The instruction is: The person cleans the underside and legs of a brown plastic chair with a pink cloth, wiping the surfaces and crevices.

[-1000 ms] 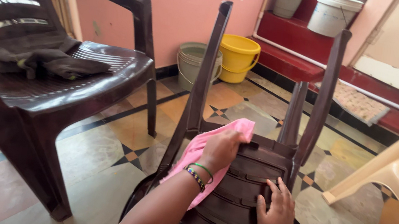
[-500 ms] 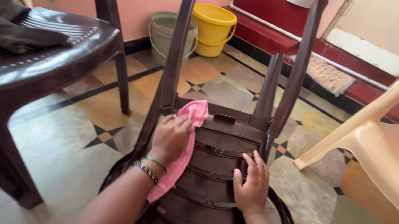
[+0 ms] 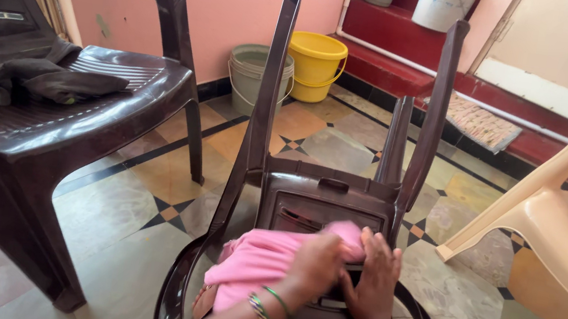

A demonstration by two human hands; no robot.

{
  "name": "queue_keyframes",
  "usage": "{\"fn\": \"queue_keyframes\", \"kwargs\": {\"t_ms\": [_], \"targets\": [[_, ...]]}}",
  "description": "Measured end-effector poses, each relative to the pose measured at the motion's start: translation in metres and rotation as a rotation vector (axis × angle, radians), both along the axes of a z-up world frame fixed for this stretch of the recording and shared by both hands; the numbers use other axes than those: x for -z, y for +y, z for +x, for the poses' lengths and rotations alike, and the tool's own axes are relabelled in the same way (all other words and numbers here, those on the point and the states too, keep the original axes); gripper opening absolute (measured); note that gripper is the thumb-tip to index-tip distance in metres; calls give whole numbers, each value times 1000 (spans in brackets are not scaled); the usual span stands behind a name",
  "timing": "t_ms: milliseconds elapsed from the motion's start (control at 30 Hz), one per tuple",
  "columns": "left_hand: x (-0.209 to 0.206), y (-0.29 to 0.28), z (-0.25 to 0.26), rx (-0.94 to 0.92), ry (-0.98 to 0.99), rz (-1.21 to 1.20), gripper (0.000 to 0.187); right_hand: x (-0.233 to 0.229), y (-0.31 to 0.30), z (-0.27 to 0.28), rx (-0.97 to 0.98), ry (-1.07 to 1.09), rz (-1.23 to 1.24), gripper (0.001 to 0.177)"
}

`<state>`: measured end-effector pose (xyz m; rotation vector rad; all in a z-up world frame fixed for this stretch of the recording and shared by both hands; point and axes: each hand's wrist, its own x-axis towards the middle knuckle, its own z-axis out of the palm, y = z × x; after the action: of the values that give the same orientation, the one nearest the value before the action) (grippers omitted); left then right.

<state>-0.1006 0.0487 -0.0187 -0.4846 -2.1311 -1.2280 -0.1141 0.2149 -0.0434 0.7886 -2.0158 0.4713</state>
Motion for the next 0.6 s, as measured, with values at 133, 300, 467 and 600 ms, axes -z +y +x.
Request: {"fn": "queue_keyframes", "kwargs": {"t_ms": [133, 300, 467, 600], "targets": [[-31, 56, 16, 111, -68, 282, 10, 50, 23, -25, -143, -88, -155, 59], [-45, 64, 15, 512, -148, 197, 10, 84, 8, -56, -661, -1014, -1100, 55], [-59, 17, -6, 217, -69, -167, 22, 59, 4, -31, -725, -1050, -1019, 47], [-55, -37, -21, -196, 17, -702, 40, 35, 14, -15, -723, -1036, -916, 43]]}}
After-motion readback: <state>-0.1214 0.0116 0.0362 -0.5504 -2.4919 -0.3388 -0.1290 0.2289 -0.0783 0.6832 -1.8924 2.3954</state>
